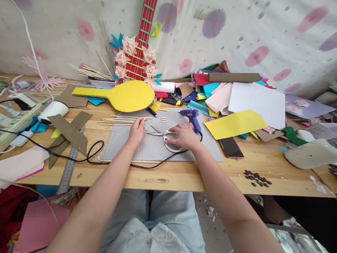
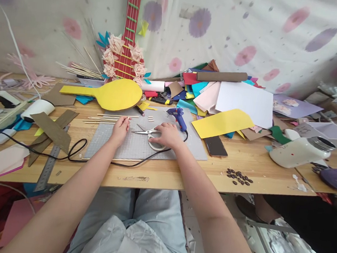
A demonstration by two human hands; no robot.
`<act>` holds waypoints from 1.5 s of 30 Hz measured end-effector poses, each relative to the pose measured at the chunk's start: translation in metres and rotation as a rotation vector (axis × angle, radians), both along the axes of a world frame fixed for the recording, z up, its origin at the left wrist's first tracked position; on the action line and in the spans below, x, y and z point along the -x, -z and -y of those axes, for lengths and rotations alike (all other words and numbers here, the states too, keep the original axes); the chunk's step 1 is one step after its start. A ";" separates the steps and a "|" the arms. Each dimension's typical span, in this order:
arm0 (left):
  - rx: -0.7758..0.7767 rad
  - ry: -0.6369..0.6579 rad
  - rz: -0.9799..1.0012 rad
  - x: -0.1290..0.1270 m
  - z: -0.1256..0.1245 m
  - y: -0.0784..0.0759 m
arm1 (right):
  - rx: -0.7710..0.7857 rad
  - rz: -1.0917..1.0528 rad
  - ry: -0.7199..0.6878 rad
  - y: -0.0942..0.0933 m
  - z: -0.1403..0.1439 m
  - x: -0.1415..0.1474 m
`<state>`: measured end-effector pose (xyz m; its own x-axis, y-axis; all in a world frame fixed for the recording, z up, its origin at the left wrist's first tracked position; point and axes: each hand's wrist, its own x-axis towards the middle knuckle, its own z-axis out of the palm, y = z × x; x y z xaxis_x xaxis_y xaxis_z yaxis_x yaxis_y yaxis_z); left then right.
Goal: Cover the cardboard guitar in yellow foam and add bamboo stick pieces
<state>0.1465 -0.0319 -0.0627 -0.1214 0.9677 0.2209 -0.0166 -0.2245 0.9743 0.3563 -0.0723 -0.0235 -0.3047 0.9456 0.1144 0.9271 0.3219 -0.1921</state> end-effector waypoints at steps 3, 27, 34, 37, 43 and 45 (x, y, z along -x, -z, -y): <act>0.057 0.012 0.126 0.000 0.002 -0.005 | 0.092 -0.036 -0.034 -0.006 0.003 0.004; -0.028 0.164 0.336 0.011 0.013 -0.014 | -0.061 -0.533 -0.026 0.010 -0.019 0.070; 0.053 0.253 0.386 0.006 0.019 -0.021 | -0.081 -0.372 -0.098 0.013 -0.010 0.066; 0.067 0.291 0.416 0.006 0.020 -0.021 | -0.070 -0.359 -0.105 0.013 -0.010 0.064; 0.097 0.291 0.388 0.005 0.020 -0.022 | -0.086 -0.333 -0.100 0.015 -0.009 0.067; 0.087 0.295 0.378 0.005 0.020 -0.021 | -0.084 -0.314 -0.075 0.015 -0.008 0.068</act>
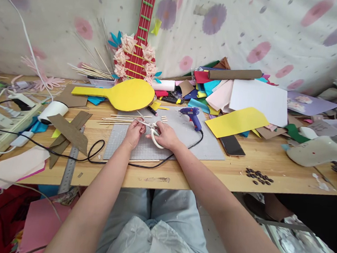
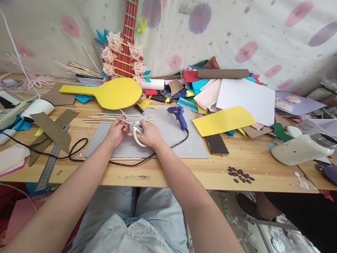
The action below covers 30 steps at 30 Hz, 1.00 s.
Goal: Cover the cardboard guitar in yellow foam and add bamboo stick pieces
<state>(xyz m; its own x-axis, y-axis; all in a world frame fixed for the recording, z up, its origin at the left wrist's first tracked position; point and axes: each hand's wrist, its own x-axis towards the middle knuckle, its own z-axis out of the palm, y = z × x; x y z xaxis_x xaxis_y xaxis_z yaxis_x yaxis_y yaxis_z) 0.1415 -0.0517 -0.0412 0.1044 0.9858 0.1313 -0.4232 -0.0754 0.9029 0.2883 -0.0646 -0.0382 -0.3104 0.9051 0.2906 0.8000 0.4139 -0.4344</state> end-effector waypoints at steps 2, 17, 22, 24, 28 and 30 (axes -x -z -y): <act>-0.006 0.008 -0.008 0.000 0.000 0.001 | 0.010 0.019 0.030 0.000 0.001 0.000; 0.023 0.061 0.054 0.003 0.002 -0.004 | 0.023 0.050 0.015 -0.003 -0.002 -0.010; 0.035 0.123 0.048 0.003 0.004 -0.005 | -0.010 -0.002 -0.127 -0.002 -0.002 -0.009; 0.048 0.115 0.035 0.003 0.005 -0.004 | -0.007 -0.008 -0.131 -0.001 -0.002 -0.009; 0.048 0.115 0.046 0.003 0.005 -0.002 | 0.040 -0.003 -0.114 -0.002 0.000 -0.009; 0.042 0.114 0.064 0.003 0.005 -0.001 | 0.066 0.000 -0.110 -0.003 0.001 -0.009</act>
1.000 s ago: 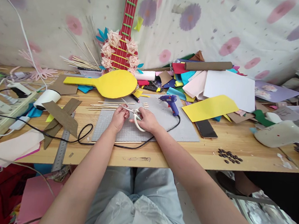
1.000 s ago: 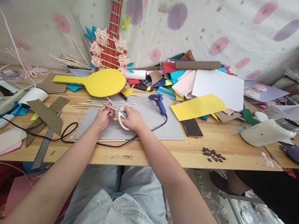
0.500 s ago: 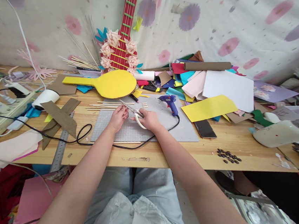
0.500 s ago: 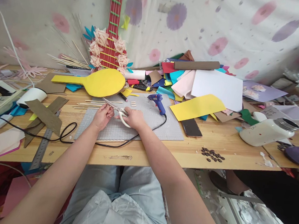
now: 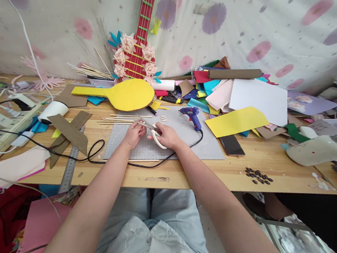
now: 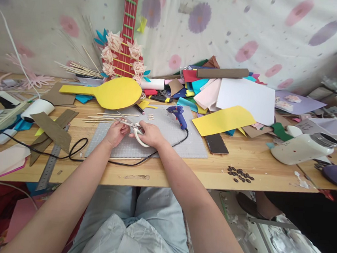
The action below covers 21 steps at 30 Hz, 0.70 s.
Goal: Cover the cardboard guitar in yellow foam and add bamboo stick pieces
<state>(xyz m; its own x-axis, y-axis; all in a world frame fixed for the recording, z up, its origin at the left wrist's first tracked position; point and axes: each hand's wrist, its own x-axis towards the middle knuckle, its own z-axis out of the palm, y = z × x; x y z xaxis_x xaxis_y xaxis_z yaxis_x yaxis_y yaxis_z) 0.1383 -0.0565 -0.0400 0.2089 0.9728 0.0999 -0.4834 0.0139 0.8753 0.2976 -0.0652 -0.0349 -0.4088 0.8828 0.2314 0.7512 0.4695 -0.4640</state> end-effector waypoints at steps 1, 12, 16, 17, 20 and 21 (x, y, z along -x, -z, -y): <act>-0.004 0.000 0.007 0.000 0.000 0.000 | 0.009 -0.003 -0.004 -0.001 0.000 0.000; -0.020 -0.035 -0.026 0.000 -0.002 0.004 | 0.043 0.049 0.046 -0.004 0.001 0.002; -0.032 -0.066 -0.041 -0.001 -0.004 0.006 | 0.006 0.038 -0.004 -0.004 0.001 0.003; -0.032 -0.075 -0.045 -0.001 -0.004 0.006 | 0.000 0.037 -0.002 -0.004 0.001 0.003; -0.043 -0.102 -0.062 -0.002 -0.005 0.006 | -0.008 0.047 0.014 -0.004 0.001 0.006; -0.051 -0.109 -0.067 -0.002 -0.005 0.006 | -0.009 0.052 0.024 -0.004 0.001 0.006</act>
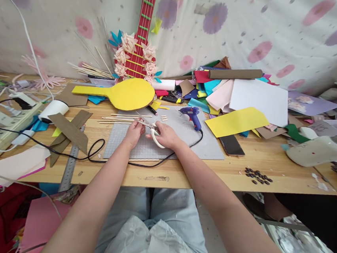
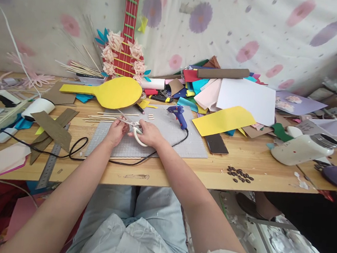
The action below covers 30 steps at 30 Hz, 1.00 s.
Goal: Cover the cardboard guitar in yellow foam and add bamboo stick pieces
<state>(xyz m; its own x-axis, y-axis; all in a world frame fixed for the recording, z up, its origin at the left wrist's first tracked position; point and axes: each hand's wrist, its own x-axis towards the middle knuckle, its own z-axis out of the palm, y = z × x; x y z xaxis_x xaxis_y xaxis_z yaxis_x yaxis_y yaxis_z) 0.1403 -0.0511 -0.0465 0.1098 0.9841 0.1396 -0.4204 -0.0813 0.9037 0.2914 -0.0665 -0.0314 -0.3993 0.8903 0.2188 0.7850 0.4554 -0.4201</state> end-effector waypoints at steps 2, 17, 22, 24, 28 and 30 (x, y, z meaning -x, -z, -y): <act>-0.013 -0.012 -0.008 0.000 -0.001 0.001 | -0.001 0.012 0.033 0.000 0.000 0.001; -0.017 0.052 0.022 0.002 0.000 -0.003 | 0.052 0.056 0.330 -0.003 -0.002 -0.007; -0.059 0.025 -0.052 0.004 0.001 -0.003 | 0.156 0.127 0.617 -0.011 -0.006 -0.036; -0.073 -0.012 -0.095 0.004 0.000 -0.003 | 0.202 0.207 0.643 -0.013 -0.006 -0.049; -0.115 -0.104 -0.174 0.004 -0.003 0.000 | 0.251 0.235 0.682 -0.017 -0.005 -0.061; -0.134 -0.173 -0.234 0.004 -0.004 0.004 | 0.236 0.197 0.720 -0.017 -0.004 -0.060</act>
